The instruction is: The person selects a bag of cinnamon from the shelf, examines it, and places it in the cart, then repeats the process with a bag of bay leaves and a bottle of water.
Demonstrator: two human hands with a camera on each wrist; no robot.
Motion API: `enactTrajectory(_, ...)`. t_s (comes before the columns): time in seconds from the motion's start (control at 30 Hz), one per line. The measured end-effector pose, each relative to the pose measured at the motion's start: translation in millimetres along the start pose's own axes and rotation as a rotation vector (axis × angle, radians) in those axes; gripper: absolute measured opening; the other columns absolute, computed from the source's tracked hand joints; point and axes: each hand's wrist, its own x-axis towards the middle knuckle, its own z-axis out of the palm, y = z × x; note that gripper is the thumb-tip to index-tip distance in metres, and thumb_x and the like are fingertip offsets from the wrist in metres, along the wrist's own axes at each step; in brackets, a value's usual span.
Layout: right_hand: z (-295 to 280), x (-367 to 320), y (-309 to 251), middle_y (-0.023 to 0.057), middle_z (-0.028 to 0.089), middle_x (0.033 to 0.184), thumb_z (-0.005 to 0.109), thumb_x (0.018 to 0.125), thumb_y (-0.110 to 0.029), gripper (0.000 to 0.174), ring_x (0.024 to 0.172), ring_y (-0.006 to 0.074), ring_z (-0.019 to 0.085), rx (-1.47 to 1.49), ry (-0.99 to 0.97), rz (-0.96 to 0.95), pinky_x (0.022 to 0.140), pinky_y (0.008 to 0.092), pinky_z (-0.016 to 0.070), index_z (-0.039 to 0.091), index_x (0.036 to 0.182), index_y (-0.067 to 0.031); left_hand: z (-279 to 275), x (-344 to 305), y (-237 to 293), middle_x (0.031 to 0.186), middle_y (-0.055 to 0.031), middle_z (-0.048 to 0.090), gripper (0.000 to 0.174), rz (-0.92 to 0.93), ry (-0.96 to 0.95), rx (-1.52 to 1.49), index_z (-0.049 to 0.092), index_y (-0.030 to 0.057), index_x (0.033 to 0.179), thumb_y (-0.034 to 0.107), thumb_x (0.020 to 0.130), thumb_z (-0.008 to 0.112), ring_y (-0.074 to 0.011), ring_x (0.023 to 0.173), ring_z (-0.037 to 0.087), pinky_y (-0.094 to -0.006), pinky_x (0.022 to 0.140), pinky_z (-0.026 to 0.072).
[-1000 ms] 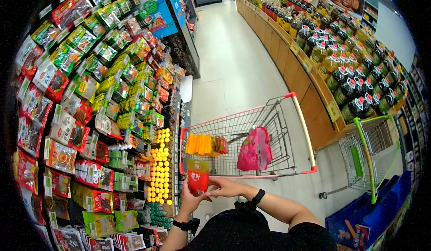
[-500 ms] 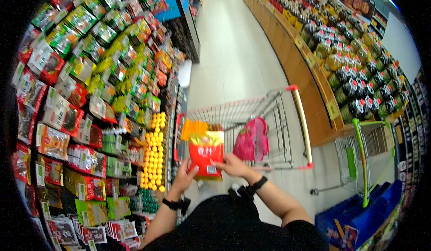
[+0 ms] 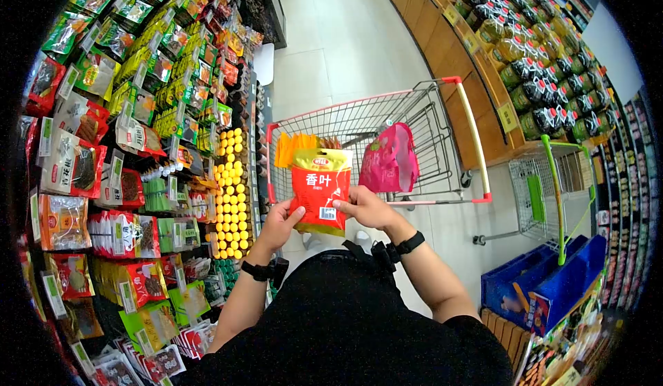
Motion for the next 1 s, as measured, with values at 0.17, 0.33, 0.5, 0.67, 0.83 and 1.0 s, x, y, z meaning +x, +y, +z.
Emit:
enactTrajectory(0.17, 28.9, 21.1, -2.8, 0.0039, 0.070, 0.103, 0.061, 0.102, -0.025, 0.030, 0.093, 0.0112, 0.067, 0.002, 0.030, 0.080, 0.079, 0.0302, 0.0582, 0.063, 0.117, 0.0007, -34.8, -8.3, -3.2, 0.110, -0.0041, 0.069, 0.034, -0.043, -0.022, -0.015, 0.058, -0.0034, 0.129, 0.018, 0.103, 0.058, -0.0073, 0.093, 0.063, -0.0247, 0.082, 0.0521)
enactTrajectory(0.33, 59.0, 41.8, -1.2, 0.0036, 0.070, 0.104, 0.061, 0.102, -0.025, 0.032, 0.092, 0.0098, 0.066, 0.006, 0.053, 0.154, 0.080, 0.0293, 0.0568, 0.062, 0.119, 0.0011, -65.8, -19.6, 0.3, 0.112, -0.0054, 0.069, 0.032, -0.037, -0.026, -0.029, 0.058, -0.0038, 0.127, 0.018, 0.103, 0.057, -0.0080, 0.096, 0.063, -0.0251, 0.084, 0.0521)
enactTrajectory(0.5, 87.6, 62.2, -0.3, 0.0047, 0.070, 0.107, 0.063, 0.101, -0.023, 0.029, 0.097, 0.0124, 0.067, -0.059, 0.044, 0.084, 0.082, 0.0318, 0.0558, 0.062, 0.119, 0.0000, -97.9, -30.0, 3.0, 0.113, -0.0069, 0.068, 0.031, -0.064, -0.003, -0.065, 0.057, -0.0039, 0.128, 0.013, 0.101, 0.059, -0.0093, 0.099, 0.063, -0.0276, 0.086, 0.0523)
enactTrajectory(0.67, 99.0, 73.0, -7.3, 0.0121, 0.071, 0.100, 0.071, 0.092, -0.029, 0.035, 0.097, 0.0272, 0.069, -0.911, 0.207, -0.329, 0.085, 0.0415, 0.0508, 0.067, 0.110, 0.0011, -129.3, -35.6, -12.3, 0.112, -0.0077, 0.069, 0.033, 0.007, -0.023, 0.105, 0.057, -0.0045, 0.127, 0.006, 0.096, 0.065, -0.0121, 0.098, 0.064, -0.0296, 0.086, 0.0528)
enactTrajectory(0.83, 98.3, 66.0, -8.4, 0.0131, 0.060, 0.132, 0.084, 0.075, -0.042, 0.082, 0.127, 0.0285, 0.055, -0.926, 0.466, -0.125, 0.110, 0.0466, 0.0274, 0.048, 0.140, -0.0068, -150.2, -39.6, -23.3, 0.105, -0.0120, 0.070, 0.028, 0.101, -0.006, 0.220, 0.064, -0.0024, 0.118, 0.004, 0.091, 0.068, -0.0169, 0.095, 0.067, -0.0321, 0.085, 0.0522)
enactTrajectory(1.0, 94.2, 72.3, -32.4, 0.0126, 0.067, 0.111, 0.083, 0.077, -0.039, 0.061, 0.109, 0.0266, 0.063, -0.971, 0.249, -0.202, 0.099, 0.0422, 0.0397, 0.061, 0.122, -0.0060, -150.8, -37.2, -13.8, 0.099, -0.0168, 0.069, 0.020, 0.150, 0.008, 0.469, 0.067, -0.0024, 0.107, 0.003, 0.087, 0.067, -0.0306, 0.093, 0.068, -0.0366, 0.084, 0.0521)
